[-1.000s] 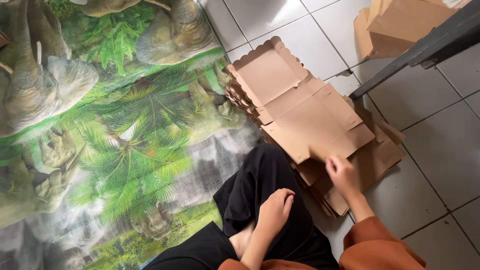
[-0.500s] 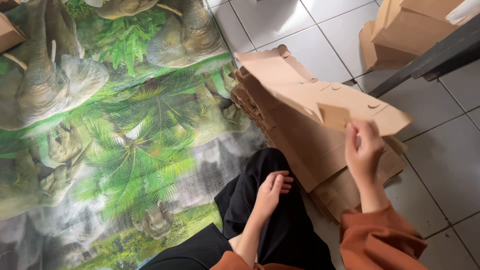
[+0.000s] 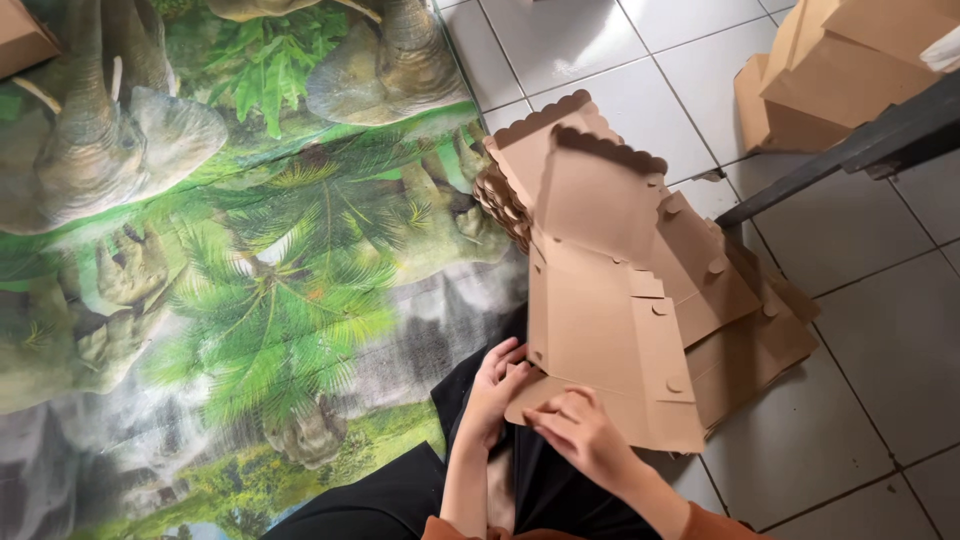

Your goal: The person folds cardboard sheets into boxes by hand while sitting on the floor and stacks the completed boxes to the side.

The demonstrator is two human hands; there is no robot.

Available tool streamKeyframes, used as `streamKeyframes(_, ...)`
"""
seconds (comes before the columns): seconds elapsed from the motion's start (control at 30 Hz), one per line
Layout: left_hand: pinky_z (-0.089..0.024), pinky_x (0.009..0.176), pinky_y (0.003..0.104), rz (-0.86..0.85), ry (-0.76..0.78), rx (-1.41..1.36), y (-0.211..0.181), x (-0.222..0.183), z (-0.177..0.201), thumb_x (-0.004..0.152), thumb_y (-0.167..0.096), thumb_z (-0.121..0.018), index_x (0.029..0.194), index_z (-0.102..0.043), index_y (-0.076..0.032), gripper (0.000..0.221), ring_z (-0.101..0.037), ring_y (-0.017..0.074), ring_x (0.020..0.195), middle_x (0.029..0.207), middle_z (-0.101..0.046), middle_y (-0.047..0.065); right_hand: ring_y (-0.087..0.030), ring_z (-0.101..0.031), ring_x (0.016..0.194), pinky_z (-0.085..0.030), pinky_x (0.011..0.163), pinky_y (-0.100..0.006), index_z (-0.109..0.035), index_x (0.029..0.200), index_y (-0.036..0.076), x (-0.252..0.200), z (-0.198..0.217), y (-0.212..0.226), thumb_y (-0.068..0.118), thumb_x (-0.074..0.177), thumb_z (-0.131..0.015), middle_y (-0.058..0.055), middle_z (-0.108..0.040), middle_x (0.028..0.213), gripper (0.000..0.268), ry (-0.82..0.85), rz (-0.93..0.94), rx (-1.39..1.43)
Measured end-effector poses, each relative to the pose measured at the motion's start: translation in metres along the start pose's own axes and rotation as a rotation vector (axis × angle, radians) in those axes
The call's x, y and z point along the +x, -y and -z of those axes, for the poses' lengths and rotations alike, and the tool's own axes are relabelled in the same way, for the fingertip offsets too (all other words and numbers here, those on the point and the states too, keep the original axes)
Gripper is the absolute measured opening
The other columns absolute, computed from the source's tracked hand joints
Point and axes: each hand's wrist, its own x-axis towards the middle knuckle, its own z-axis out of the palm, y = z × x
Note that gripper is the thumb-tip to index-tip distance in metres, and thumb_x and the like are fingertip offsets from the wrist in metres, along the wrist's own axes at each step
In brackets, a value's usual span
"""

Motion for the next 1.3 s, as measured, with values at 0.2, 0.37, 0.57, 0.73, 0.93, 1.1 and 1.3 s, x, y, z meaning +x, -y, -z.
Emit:
streamKeyframes(0.2,-0.043,0.082,0.019,-0.086,0.074,0.28,0.006,0.005,0.005,0.089,-0.006,-0.043,0.129,-0.058,-0.013,0.043,-0.059,0.0064,0.095,0.106,-0.067,0.004,-0.03,-0.06,0.089,-0.045,0.076,-0.043,-0.065,0.11,0.005,-0.042,0.054,-0.09,0.026,0.093,-0.052,-0.014,-0.065,0.103,0.03,-0.297,-0.474,-0.598)
streamKeyframes(0.37,-0.048,0.077,0.022,-0.16,0.161,0.268,0.029,0.021,0.011,0.089,-0.018,-0.049,0.13,-0.054,-0.011,0.042,-0.061,0.0092,0.092,0.11,-0.067,0.009,-0.02,-0.035,0.085,-0.028,0.072,-0.035,-0.05,0.132,0.004,-0.115,0.081,-0.153,0.053,0.08,-0.056,-0.009,-0.049,0.106,0.073,-0.095,-1.506,0.211)
streamKeyframes(0.57,-0.045,0.095,0.024,-0.264,0.173,0.209,0.007,-0.003,0.012,0.091,-0.01,-0.047,0.13,-0.053,-0.007,0.04,-0.058,0.0144,0.116,0.125,-0.063,0.012,-0.029,-0.059,0.093,-0.042,0.071,-0.035,-0.052,0.134,0.012,-0.082,0.073,-0.129,0.008,0.082,-0.063,-0.016,-0.064,0.113,0.053,-0.085,-1.509,0.725)
streamKeyframes(0.73,-0.052,0.082,0.023,-0.391,0.111,0.035,-0.036,-0.038,0.043,0.091,-0.013,-0.051,0.131,-0.052,-0.003,0.041,-0.065,0.0155,0.101,0.119,-0.066,0.014,-0.022,-0.053,0.101,-0.034,0.088,-0.029,-0.037,0.15,0.029,0.012,0.056,-0.096,0.003,0.089,-0.046,-0.014,-0.059,0.116,0.067,0.038,-1.271,0.48)
streamKeyframes(0.93,-0.047,0.092,0.04,-0.713,-0.101,0.128,-0.072,-0.1,0.131,0.09,-0.001,-0.05,0.134,-0.054,-0.004,0.044,-0.057,0.0262,0.114,0.12,-0.064,0.022,-0.045,-0.055,0.112,-0.042,0.098,-0.052,-0.04,0.146,0.017,0.094,-0.035,-0.09,-0.002,0.085,-0.046,-0.031,-0.054,0.125,0.065,0.106,-0.652,0.192)
streamKeyframes(1.1,-0.047,0.09,0.036,-0.602,-0.555,0.123,-0.042,-0.104,0.239,0.084,0.003,-0.057,0.13,-0.055,-0.001,0.046,-0.059,0.0221,0.105,0.115,-0.064,0.019,-0.048,-0.051,0.113,-0.039,0.1,-0.056,-0.042,0.143,0.012,0.144,-0.145,-0.107,0.004,0.086,-0.052,-0.03,-0.054,0.126,0.058,0.199,-0.456,0.267)
streamKeyframes(1.3,-0.048,0.089,0.035,-0.602,-0.739,0.121,0.016,-0.063,0.326,0.09,-0.001,-0.055,0.129,-0.053,0.003,0.039,-0.061,0.0211,0.102,0.113,-0.065,0.02,-0.035,-0.055,0.116,-0.041,0.102,-0.047,-0.045,0.141,0.01,0.151,-0.238,-0.111,0.0,0.084,-0.055,-0.022,-0.055,0.13,0.059,0.264,-0.427,0.412)
